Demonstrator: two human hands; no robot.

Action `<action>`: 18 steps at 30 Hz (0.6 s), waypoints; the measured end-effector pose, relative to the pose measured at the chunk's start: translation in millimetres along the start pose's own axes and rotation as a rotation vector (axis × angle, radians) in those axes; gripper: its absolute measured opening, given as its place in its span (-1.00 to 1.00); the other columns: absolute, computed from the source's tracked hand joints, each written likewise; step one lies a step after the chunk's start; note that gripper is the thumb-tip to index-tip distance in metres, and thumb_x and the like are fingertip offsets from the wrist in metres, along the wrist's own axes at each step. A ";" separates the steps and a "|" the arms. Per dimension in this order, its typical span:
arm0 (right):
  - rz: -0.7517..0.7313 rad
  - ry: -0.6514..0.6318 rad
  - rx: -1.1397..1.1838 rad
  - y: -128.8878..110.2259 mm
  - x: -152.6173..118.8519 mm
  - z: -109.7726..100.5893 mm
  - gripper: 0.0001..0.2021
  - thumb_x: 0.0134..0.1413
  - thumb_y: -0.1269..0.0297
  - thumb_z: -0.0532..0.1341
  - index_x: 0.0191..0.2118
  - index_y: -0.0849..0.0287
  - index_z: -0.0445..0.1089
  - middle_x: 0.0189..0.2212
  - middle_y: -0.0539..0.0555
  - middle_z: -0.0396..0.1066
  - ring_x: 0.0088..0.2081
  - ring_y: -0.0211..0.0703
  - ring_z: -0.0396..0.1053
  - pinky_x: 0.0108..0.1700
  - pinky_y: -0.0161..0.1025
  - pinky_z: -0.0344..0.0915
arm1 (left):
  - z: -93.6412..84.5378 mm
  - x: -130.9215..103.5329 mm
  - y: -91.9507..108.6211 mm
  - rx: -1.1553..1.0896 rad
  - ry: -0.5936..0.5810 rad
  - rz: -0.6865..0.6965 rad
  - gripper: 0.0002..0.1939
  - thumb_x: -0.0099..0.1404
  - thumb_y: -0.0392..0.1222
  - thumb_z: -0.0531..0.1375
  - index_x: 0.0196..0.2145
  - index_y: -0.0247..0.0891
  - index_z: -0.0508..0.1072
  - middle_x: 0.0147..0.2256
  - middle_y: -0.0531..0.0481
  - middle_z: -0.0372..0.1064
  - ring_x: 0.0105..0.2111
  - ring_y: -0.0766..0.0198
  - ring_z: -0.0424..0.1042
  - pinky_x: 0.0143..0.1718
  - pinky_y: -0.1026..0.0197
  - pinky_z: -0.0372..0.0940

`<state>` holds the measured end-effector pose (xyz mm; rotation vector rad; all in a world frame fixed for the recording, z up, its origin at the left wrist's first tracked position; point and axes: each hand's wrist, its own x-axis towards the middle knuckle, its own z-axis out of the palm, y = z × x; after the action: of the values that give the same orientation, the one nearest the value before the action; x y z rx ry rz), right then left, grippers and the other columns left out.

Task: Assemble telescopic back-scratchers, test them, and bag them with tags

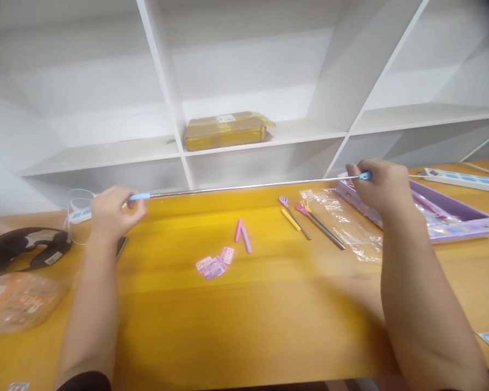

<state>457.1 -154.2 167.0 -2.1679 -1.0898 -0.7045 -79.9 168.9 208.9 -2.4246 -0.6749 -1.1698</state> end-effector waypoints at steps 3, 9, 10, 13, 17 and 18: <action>0.010 -0.037 0.002 -7.0 -0.7 -4.9 -0.69 0.25 0.08 0.12 -0.49 0.06 0.15 -0.51 0.05 0.27 -0.41 -0.11 0.13 -0.26 -0.15 0.07 | -2.6 0.2 -0.8 0.014 0.014 0.027 -0.91 0.19 -0.20 0.22 -0.46 -0.17 0.40 -0.55 0.09 0.35 -0.47 0.25 0.33 -0.36 0.18 0.20; 0.016 -0.047 0.003 -13.0 -2.0 -9.0 -0.70 0.24 0.09 0.12 -0.49 0.06 0.14 -0.51 0.06 0.27 -0.40 -0.11 0.13 -0.24 -0.14 0.08 | -5.9 -1.5 -4.6 0.021 0.045 0.055 -0.97 0.17 -0.23 0.21 -0.40 -0.16 0.46 -0.54 0.09 0.37 -0.46 0.23 0.35 -0.37 0.17 0.21; 0.016 -0.048 0.005 -13.0 -2.1 -9.1 -0.70 0.24 0.09 0.13 -0.48 0.06 0.14 -0.51 0.06 0.27 -0.40 -0.11 0.12 -0.24 -0.14 0.09 | -5.9 -2.0 -5.6 0.022 0.045 0.055 -0.96 0.18 -0.23 0.20 -0.40 -0.17 0.47 -0.53 0.08 0.38 -0.46 0.23 0.34 -0.37 0.16 0.21; 0.018 -0.058 0.009 -13.3 -2.4 -9.7 -0.70 0.25 0.10 0.13 -0.48 0.06 0.15 -0.51 0.06 0.26 -0.40 -0.12 0.12 -0.24 -0.15 0.08 | -5.5 -3.1 -8.2 0.004 0.047 0.052 -0.90 0.19 -0.21 0.17 -0.38 -0.18 0.51 -0.53 0.05 0.39 -0.48 0.23 0.32 -0.39 0.15 0.18; 0.030 -0.048 0.012 -14.4 -2.7 -11.4 -0.69 0.25 0.10 0.13 -0.48 0.06 0.14 -0.52 0.04 0.24 -0.40 -0.13 0.12 -0.24 -0.16 0.07 | -5.0 -3.4 -8.0 -0.013 0.046 0.006 -0.87 0.16 -0.19 0.15 -0.41 -0.18 0.51 -0.54 0.03 0.39 -0.49 0.21 0.31 -0.40 0.15 0.18; 0.027 -0.043 0.012 -14.4 -2.8 -11.8 -0.69 0.25 0.10 0.14 -0.49 0.06 0.13 -0.52 0.04 0.24 -0.41 -0.13 0.12 -0.24 -0.16 0.07 | -5.1 -3.2 -7.3 -0.011 0.049 0.001 -0.87 0.15 -0.19 0.15 -0.42 -0.18 0.51 -0.55 0.02 0.38 -0.49 0.21 0.31 -0.40 0.15 0.18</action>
<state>441.5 -157.1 177.0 -2.1927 -1.0823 -0.6408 -88.9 171.4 210.2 -2.3970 -0.6539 -1.2309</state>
